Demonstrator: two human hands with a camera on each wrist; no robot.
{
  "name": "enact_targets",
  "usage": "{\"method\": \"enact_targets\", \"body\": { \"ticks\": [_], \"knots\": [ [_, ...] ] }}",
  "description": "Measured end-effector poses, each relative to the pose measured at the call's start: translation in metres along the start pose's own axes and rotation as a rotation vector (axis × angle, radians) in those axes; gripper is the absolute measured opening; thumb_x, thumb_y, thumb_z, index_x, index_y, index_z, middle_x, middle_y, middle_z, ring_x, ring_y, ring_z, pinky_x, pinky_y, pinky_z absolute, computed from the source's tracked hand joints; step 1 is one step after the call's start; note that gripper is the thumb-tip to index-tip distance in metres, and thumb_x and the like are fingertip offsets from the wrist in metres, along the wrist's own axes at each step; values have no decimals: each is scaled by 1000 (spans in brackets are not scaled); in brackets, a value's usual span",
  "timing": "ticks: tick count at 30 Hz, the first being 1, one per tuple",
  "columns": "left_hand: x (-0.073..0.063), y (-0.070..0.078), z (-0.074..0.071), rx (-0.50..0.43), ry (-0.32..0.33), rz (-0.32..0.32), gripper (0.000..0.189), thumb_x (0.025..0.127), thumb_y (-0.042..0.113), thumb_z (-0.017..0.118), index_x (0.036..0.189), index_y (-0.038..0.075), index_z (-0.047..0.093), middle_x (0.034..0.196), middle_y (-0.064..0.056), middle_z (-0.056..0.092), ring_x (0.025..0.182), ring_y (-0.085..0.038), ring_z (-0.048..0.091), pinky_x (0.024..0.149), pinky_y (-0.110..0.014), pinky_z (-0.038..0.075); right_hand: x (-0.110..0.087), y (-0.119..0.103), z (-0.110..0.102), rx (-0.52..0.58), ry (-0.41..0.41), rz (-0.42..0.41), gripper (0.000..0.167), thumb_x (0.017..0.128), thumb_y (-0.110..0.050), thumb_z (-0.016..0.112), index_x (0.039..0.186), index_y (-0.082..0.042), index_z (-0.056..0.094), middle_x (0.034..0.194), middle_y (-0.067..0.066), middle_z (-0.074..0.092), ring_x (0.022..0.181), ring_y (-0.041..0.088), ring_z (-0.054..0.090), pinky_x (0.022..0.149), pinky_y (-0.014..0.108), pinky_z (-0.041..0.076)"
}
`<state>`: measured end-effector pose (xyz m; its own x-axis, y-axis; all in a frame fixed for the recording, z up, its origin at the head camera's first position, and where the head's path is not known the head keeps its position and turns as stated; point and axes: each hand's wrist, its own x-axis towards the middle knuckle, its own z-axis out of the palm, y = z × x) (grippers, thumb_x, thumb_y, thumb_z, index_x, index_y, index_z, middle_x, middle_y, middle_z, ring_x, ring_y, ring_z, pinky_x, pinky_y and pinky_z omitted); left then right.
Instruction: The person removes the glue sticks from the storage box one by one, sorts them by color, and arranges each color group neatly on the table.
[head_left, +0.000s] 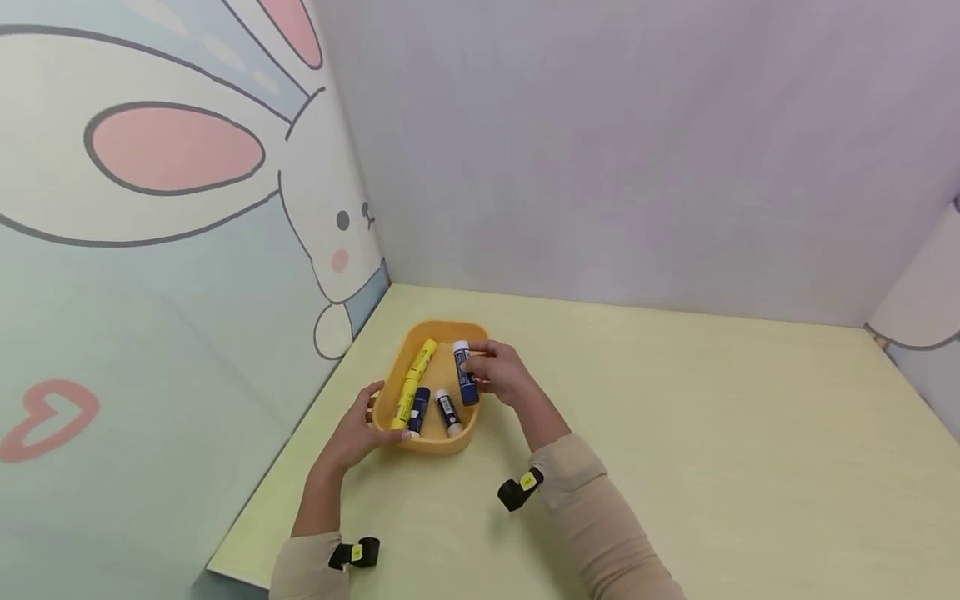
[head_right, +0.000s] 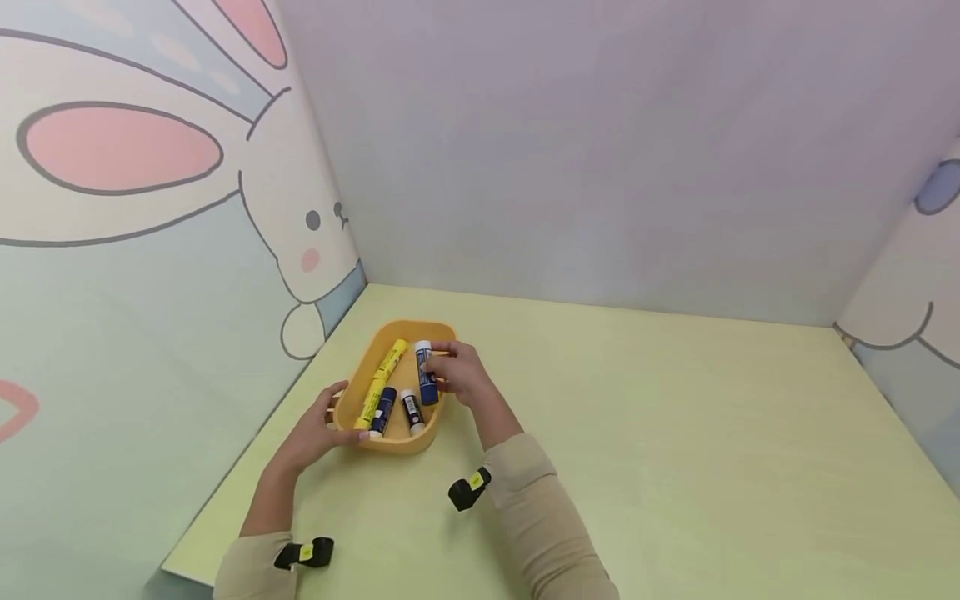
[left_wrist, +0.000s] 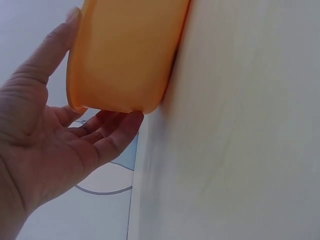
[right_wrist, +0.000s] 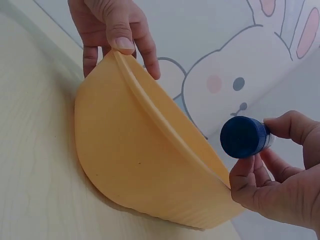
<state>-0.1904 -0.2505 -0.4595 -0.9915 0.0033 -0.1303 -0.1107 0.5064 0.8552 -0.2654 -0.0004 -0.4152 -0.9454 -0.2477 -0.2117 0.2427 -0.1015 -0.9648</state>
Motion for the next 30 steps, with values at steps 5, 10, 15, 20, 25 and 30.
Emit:
{"method": "enact_targets", "body": {
  "ticks": [5,10,15,20,25,30],
  "knots": [
    [1,1,-1,0,-26,-3,107,60,38,87,144,21,22,132,-13,42,112,-30,45,89,-49,41,-2,1,-11,49,35,-7,42,82,1,61,123,-2,54,108,15,57,82,21,57,68,35,49],
    [-1,3,0,-10,-33,-4,106,62,36,86,144,22,21,134,-14,41,114,-32,44,90,-50,41,-3,3,-23,63,60,-12,43,82,1,63,124,-1,53,109,17,58,86,22,60,72,37,51],
    [-2,4,-1,-1,-29,-16,107,62,38,86,145,22,20,135,-15,40,115,-32,43,91,-51,39,-5,6,-35,60,98,-13,44,83,1,62,125,0,51,108,19,59,86,22,62,73,37,51],
    [-3,2,-2,20,-33,-20,106,64,39,84,145,21,19,135,-17,40,116,-33,43,91,-53,38,-4,14,-47,63,141,-2,45,83,2,63,126,2,50,107,21,60,83,21,61,70,34,51],
    [-5,-1,-3,30,-30,-16,106,64,39,84,145,20,19,134,-17,41,115,-33,43,90,-53,39,0,25,-58,53,202,30,44,83,2,64,125,3,50,105,21,60,82,21,60,70,34,51],
    [-5,1,-2,31,-31,-25,105,64,39,84,145,22,19,135,-16,40,115,-32,43,90,-52,39,2,32,-68,76,257,36,42,83,5,62,123,6,50,99,19,61,78,19,59,67,32,50]
  ]
}}
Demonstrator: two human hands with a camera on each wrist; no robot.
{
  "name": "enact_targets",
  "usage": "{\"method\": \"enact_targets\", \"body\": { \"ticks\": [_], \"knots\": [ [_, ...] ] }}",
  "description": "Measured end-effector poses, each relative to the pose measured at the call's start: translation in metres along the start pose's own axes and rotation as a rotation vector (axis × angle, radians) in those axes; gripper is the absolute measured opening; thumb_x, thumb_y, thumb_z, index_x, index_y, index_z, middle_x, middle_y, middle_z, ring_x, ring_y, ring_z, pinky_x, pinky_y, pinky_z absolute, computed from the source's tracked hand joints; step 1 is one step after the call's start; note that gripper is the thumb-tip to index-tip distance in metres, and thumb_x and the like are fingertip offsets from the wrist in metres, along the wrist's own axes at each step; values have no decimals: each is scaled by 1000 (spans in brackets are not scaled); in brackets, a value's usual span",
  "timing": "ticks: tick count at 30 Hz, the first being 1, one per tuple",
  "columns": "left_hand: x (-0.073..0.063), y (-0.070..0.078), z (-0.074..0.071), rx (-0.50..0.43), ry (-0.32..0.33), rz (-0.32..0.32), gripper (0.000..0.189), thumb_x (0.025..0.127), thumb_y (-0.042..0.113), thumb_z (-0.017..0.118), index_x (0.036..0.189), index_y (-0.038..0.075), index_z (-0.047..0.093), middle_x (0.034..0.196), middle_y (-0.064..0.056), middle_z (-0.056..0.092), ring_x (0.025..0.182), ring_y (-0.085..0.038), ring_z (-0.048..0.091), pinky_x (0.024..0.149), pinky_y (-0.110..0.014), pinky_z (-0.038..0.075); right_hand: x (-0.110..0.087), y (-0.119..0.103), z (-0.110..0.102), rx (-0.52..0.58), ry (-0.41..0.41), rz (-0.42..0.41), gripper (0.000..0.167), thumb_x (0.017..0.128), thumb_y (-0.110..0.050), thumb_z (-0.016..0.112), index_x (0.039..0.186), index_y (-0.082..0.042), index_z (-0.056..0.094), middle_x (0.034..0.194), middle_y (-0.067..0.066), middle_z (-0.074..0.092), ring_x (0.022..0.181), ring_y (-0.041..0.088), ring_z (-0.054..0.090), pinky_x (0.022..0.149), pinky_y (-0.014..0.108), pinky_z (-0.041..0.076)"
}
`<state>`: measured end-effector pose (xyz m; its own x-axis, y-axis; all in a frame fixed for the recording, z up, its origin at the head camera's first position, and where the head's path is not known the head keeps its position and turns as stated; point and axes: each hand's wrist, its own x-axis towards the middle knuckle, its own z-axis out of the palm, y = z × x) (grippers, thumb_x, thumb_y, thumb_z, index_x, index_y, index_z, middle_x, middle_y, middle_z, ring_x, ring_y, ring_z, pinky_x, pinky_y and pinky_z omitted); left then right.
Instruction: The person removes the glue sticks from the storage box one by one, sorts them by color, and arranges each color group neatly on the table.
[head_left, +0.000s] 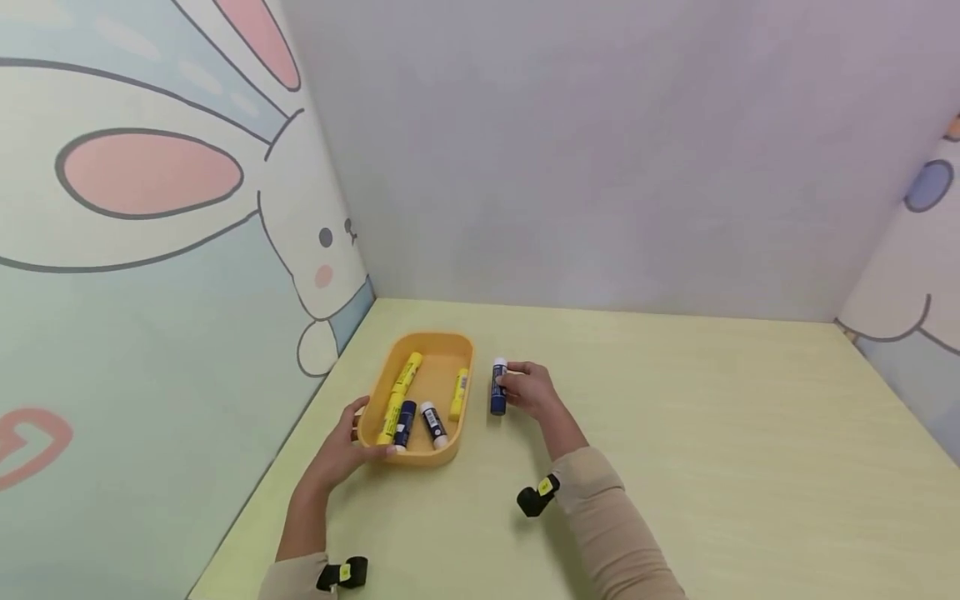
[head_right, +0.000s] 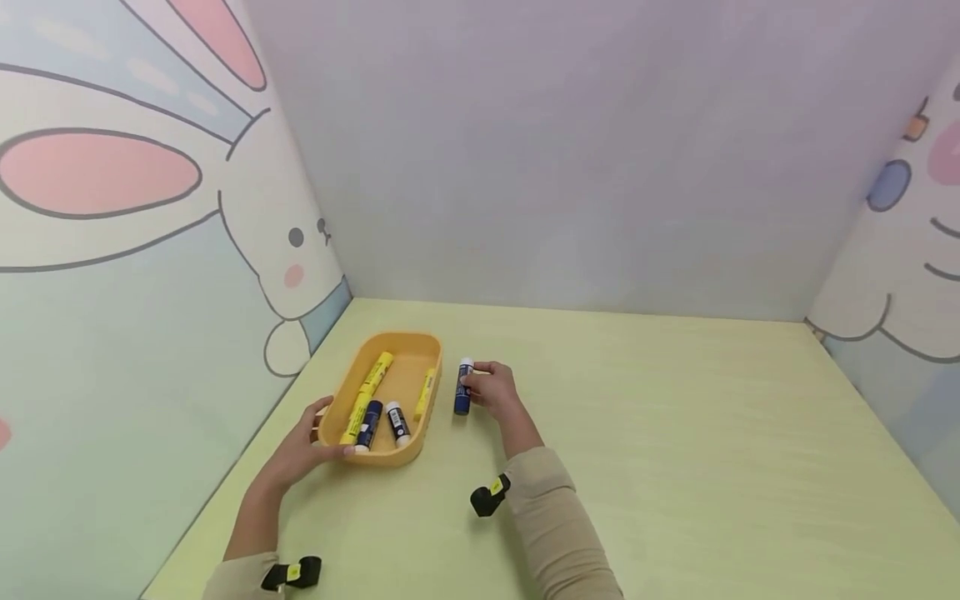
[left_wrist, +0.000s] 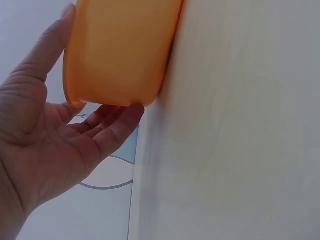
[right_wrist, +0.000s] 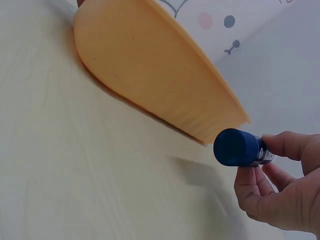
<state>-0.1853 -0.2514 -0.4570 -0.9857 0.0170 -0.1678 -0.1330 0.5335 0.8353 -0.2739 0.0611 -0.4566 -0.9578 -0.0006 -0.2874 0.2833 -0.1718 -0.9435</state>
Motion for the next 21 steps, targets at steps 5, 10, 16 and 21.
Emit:
{"method": "enact_targets", "body": {
  "ticks": [5,10,16,21],
  "knots": [
    [-1,1,-1,2,-4,-2,104,66,38,83,145,22,18,134,-16,41,114,-32,44,89,-50,40,7,5,-5,7,29,2,41,81,5,64,120,6,52,93,16,62,71,16,58,61,28,49],
    [-1,0,-2,-3,-8,9,103,67,37,83,146,21,17,133,-16,41,113,-32,44,87,-50,41,18,6,-7,-26,52,4,42,80,3,67,119,5,54,96,17,63,68,16,58,59,29,49],
    [1,-1,-2,-3,-13,8,106,65,40,84,146,21,18,132,-16,41,113,-31,43,89,-51,40,25,1,-7,-70,78,38,42,79,4,68,119,5,55,105,21,60,77,20,60,68,34,51],
    [1,2,-4,32,-1,31,106,63,40,84,145,15,22,130,-17,42,111,-31,44,86,-48,42,29,-3,-5,-137,95,62,40,79,4,69,117,5,55,110,22,57,83,22,59,70,35,52]
  ]
}}
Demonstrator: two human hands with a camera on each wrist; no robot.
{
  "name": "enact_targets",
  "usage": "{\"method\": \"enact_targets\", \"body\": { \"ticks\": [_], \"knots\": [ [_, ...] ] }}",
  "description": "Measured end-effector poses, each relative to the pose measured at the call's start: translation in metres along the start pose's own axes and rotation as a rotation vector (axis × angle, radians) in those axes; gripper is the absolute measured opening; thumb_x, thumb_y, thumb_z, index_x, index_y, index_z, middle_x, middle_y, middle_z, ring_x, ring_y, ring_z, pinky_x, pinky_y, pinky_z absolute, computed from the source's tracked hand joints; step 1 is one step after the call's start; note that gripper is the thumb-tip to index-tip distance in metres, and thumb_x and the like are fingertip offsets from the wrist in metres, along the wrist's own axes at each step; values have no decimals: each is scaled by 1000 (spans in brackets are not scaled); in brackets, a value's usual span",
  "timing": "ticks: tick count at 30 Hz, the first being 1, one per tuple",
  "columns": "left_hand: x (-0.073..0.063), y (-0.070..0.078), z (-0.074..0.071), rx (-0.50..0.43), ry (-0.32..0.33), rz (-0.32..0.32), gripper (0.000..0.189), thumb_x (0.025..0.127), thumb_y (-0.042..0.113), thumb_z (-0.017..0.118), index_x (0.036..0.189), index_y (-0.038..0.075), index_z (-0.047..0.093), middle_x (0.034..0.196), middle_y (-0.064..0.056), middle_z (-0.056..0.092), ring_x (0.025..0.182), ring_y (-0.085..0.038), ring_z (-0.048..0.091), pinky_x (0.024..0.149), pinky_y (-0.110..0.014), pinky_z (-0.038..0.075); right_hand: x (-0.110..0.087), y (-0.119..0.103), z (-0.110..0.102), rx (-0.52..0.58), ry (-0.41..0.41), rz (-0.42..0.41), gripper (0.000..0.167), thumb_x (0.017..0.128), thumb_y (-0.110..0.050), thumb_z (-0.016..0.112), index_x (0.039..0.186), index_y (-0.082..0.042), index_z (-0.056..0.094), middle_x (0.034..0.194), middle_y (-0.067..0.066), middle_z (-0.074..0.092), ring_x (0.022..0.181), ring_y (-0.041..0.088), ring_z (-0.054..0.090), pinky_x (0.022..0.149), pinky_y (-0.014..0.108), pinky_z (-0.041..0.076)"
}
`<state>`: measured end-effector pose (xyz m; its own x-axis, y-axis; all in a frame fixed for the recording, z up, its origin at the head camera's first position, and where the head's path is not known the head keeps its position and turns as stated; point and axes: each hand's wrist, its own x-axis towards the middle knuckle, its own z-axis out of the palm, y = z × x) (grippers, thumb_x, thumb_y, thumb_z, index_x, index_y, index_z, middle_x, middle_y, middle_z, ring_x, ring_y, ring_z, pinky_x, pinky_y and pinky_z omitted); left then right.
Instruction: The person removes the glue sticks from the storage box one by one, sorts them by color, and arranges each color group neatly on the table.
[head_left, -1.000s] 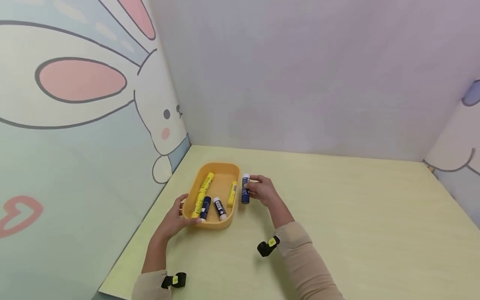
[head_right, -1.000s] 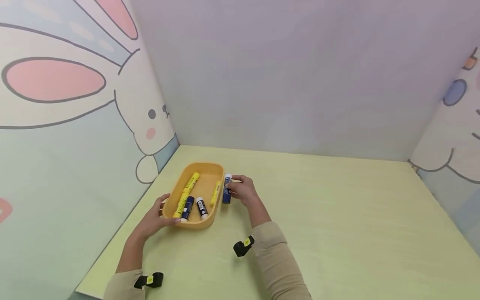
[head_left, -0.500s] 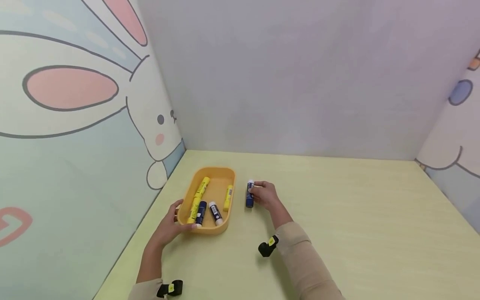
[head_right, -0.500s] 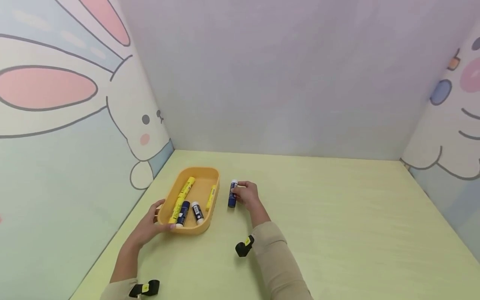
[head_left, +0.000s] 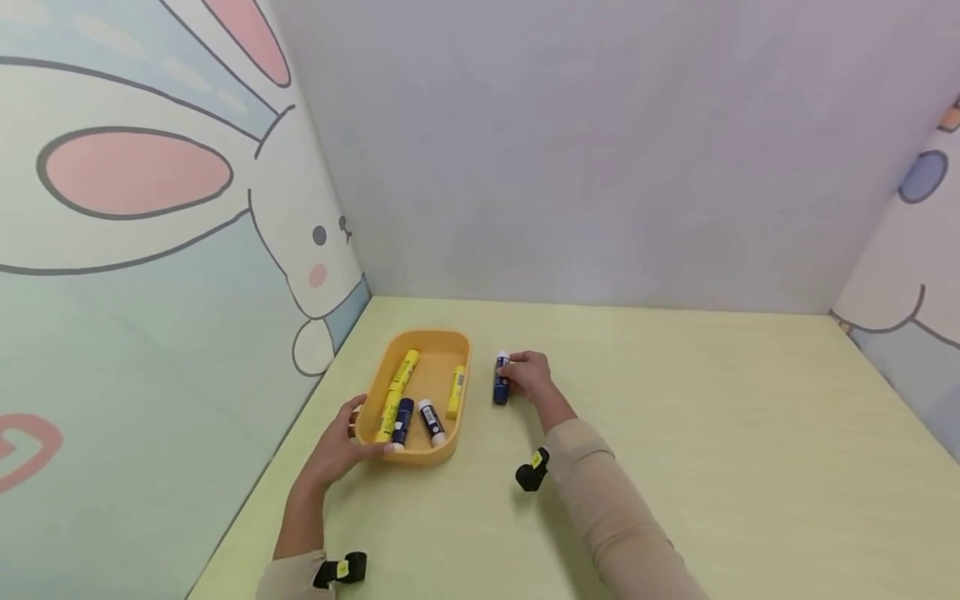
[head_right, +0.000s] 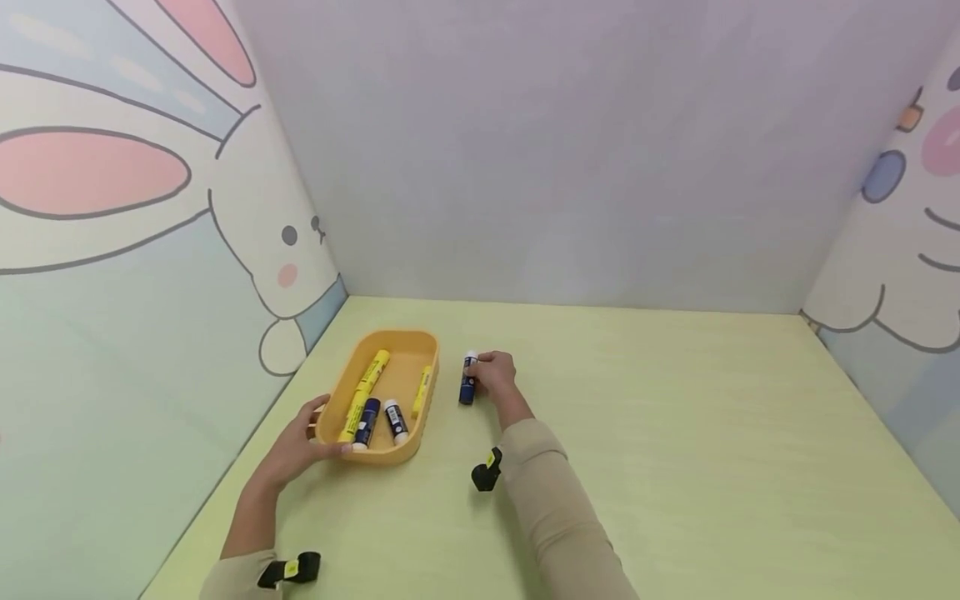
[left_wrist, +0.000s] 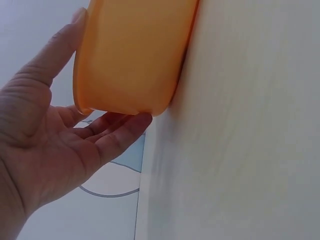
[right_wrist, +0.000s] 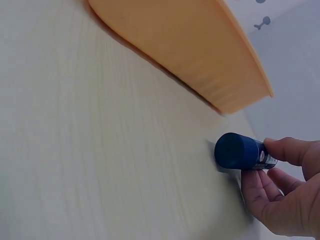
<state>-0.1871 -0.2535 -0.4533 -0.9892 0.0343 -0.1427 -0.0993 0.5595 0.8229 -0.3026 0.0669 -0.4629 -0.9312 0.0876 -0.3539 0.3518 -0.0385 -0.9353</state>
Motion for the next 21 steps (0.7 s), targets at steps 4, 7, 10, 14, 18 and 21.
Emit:
{"method": "enact_targets", "body": {
  "ticks": [4,7,10,14,18,21],
  "knots": [
    [0,2,-1,-3,5,-4,107,62,41,85,146,14,23,131,-17,41,113,-33,43,88,-49,42,2,-2,1,-34,18,-1,39,79,4,69,115,4,55,110,22,58,83,22,60,69,34,52],
    [-1,3,-1,-16,10,-10,106,63,39,84,146,13,23,133,-17,40,116,-33,42,89,-51,41,3,-1,2,-55,27,-1,38,78,2,70,114,4,56,110,21,58,84,23,61,68,33,52],
    [-2,3,0,-31,13,-11,105,64,38,84,147,14,23,135,-17,38,118,-34,40,90,-51,40,3,-1,2,-77,37,-6,38,79,0,71,114,4,56,110,21,57,85,23,61,68,32,52],
    [-1,3,2,-42,16,-16,106,64,38,84,147,14,23,138,-17,36,120,-36,39,92,-52,39,3,-1,2,-105,55,-19,37,79,0,71,113,4,57,109,21,58,85,23,61,68,32,52],
    [0,4,3,-44,20,-9,105,65,35,85,147,12,24,137,-17,37,120,-36,39,92,-52,39,4,-2,3,-132,88,-27,33,77,2,72,108,6,61,106,22,59,82,24,62,67,32,53],
    [1,4,4,-42,23,2,104,65,33,85,147,11,24,135,-17,39,120,-35,40,92,-51,40,5,-2,4,-178,113,-26,30,75,2,74,103,6,64,101,21,61,79,23,62,64,32,53]
  ]
}}
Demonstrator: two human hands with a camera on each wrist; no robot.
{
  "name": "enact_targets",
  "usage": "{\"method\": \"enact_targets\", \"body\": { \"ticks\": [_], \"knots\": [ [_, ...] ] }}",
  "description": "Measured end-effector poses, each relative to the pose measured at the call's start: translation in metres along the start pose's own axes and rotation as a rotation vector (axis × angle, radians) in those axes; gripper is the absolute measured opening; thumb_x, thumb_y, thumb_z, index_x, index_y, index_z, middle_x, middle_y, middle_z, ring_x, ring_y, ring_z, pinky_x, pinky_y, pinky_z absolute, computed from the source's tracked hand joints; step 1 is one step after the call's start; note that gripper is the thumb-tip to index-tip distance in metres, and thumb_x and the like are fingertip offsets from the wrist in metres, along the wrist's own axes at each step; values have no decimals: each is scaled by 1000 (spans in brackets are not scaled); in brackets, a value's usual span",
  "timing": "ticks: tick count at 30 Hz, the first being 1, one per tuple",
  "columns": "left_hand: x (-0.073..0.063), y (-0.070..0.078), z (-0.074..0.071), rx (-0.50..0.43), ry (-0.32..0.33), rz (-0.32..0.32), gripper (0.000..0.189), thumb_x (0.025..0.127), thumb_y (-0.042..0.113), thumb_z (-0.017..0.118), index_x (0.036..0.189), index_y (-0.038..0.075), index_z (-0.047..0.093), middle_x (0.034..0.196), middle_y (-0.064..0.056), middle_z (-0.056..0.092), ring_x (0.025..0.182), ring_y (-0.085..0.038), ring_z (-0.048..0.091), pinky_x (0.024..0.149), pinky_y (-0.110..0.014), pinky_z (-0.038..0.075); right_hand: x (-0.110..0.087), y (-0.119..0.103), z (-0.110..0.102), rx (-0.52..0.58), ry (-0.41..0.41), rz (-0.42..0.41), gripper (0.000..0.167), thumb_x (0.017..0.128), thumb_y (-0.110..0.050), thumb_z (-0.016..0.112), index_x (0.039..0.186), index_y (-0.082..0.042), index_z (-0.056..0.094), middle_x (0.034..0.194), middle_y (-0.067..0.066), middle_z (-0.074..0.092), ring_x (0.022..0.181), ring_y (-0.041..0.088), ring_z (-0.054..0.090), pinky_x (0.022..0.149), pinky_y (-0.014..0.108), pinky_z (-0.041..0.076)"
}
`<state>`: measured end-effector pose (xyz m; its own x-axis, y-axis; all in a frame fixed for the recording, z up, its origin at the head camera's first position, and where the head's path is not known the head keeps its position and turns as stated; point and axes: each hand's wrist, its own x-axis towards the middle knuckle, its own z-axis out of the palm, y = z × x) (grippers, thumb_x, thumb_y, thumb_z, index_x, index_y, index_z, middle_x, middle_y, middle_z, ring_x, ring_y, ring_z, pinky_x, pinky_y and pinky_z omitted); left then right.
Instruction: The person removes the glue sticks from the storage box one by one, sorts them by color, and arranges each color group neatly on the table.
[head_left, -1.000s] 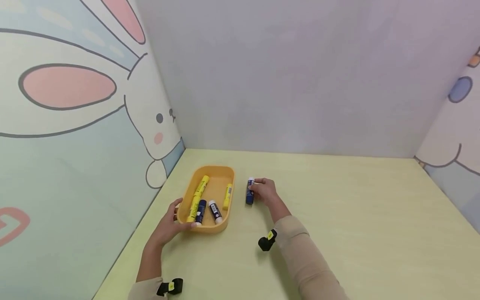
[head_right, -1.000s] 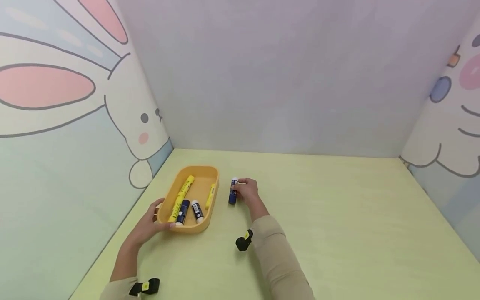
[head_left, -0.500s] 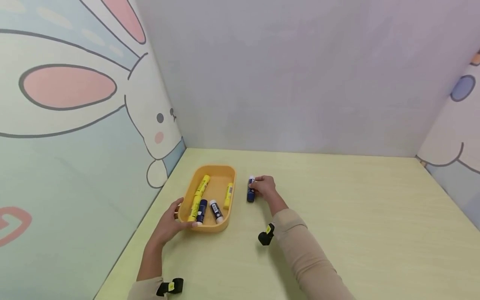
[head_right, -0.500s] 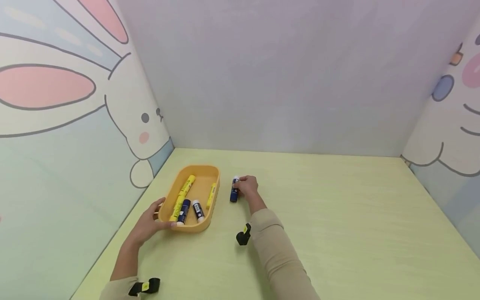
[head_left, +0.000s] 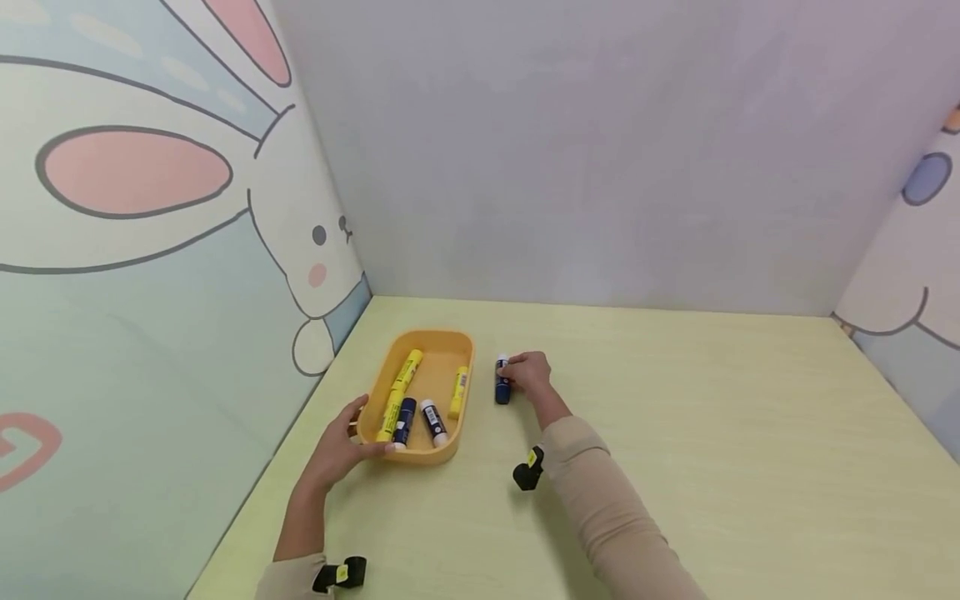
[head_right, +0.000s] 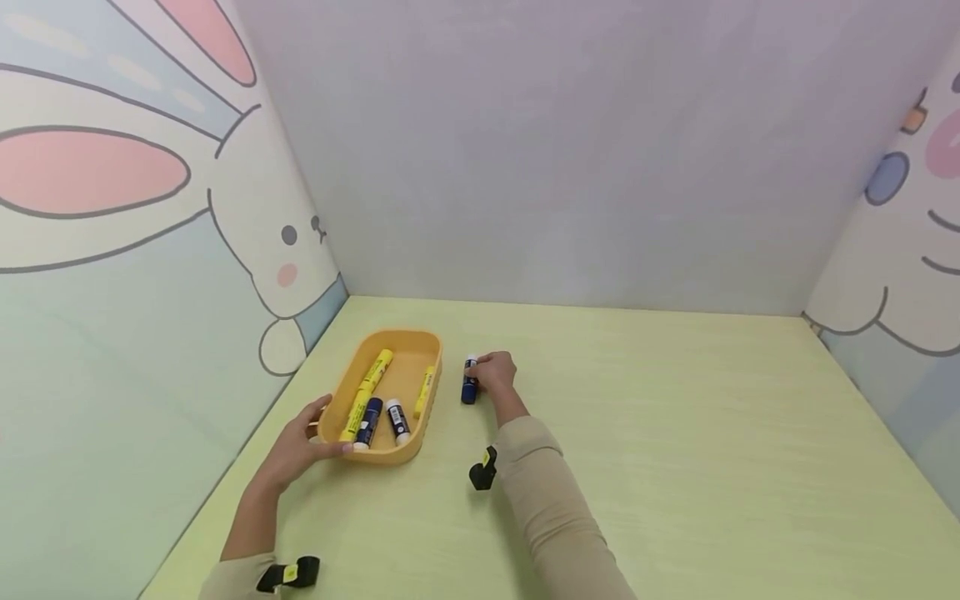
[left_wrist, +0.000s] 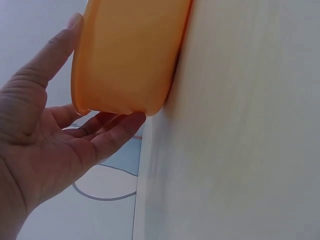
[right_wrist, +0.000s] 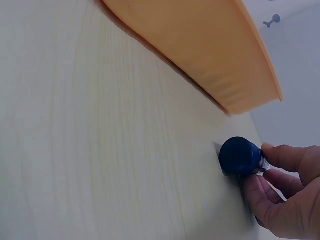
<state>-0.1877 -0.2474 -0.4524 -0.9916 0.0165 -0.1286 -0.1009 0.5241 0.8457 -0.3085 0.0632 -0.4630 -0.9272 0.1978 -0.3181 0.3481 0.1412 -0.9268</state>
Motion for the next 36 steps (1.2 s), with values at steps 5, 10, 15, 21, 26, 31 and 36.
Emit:
{"method": "enact_targets", "body": {
  "ticks": [5,10,15,21,26,31,36],
  "knots": [
    [0,2,1,3,-5,1,104,65,33,85,146,10,24,135,-17,39,120,-35,40,91,-51,40,2,0,0,-65,15,3,27,74,0,75,99,4,66,99,20,62,75,22,62,61,31,53],
    [1,2,4,-11,-5,-9,104,65,32,85,147,11,24,136,-16,37,122,-36,38,92,-51,39,1,0,-4,-77,11,-10,28,75,-3,75,101,4,66,101,22,62,74,23,62,64,32,53],
    [-3,2,4,-9,-8,-22,104,65,34,84,147,12,23,140,-17,34,123,-36,36,92,-52,39,-1,1,-6,-81,-5,4,32,76,-4,75,105,4,65,99,20,63,74,22,62,66,32,53],
    [-3,3,3,-12,-3,5,102,66,33,84,146,11,24,138,-15,36,122,-35,37,92,-52,39,-2,0,-8,-70,-3,3,33,77,-4,74,106,5,64,95,19,63,73,22,61,66,32,52],
    [-1,4,1,-18,-9,15,103,67,33,84,147,10,23,139,-15,35,123,-36,36,93,-52,38,-6,-3,-9,-62,-7,-13,34,78,-5,74,108,4,63,97,18,62,77,22,61,71,34,52],
    [-2,2,1,-28,-9,-3,105,66,34,84,148,12,22,142,-16,31,124,-37,34,93,-53,37,-14,-6,-13,-26,-35,-42,37,78,-6,73,112,3,62,100,17,61,78,20,58,74,35,51],
    [-4,1,2,-30,-4,-16,104,66,34,84,147,14,22,141,-17,33,123,-35,35,93,-53,37,-24,-12,-13,-15,-82,-28,36,83,-16,71,114,-1,61,102,13,61,84,23,58,75,38,50]
  ]
}}
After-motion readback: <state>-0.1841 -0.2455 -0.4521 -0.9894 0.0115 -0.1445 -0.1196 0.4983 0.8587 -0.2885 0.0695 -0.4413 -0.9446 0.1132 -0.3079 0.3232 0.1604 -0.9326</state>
